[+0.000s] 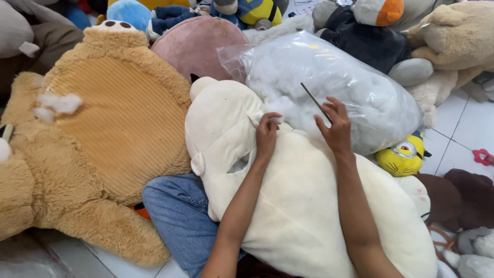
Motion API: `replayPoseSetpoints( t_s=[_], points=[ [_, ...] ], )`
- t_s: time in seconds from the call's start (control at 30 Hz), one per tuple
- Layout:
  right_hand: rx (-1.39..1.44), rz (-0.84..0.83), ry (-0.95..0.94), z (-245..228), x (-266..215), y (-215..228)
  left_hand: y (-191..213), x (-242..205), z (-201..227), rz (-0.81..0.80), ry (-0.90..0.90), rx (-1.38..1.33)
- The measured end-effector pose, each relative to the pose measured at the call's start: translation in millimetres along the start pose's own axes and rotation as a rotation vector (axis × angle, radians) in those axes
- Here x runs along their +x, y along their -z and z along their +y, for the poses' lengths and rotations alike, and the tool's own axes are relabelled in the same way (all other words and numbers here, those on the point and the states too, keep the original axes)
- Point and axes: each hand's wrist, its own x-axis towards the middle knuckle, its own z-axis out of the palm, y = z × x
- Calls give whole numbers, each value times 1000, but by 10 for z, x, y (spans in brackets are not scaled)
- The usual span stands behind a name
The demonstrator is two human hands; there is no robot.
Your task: The person sits on the floor and uses a metal rod to push white stuffing into a large white stuffed animal. The person repeatedly inserts the rod into an opening and pushes the stuffing inside.
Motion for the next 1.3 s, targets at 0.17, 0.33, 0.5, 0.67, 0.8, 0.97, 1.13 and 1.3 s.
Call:
replayPoseSetpoints(
  t_s=[0.17, 0.33, 0.5, 0.67, 0.8, 0.97, 1.13, 1.3],
  points=[
    [290, 173, -82, -481, 105, 123, 14, 34, 24, -103, 104, -204],
    [257, -11, -196, -401, -81, -3, 52, 101, -458, -119, 193, -461],
    [437, -108, -337, -586, -112, -154, 6, -33, 138, -81, 181, -409],
    [302, -107, -205, -666, -48, -167, 56, 1, 118, -150, 222, -557],
    [377, -82, -212, -717, -37, -183, 57, 20, 21, -174, 231, -595],
    [316, -135, -174, -667, -95, -212, 72, 7, 63, -189, 232, -611],
    [274, -135, -142, -682, -49, -202, 73, 24, 131, -173, 245, -537],
    [313, -202, -141, -710, -80, -170, 75, 22, 7, -157, 267, -329]
  ],
)
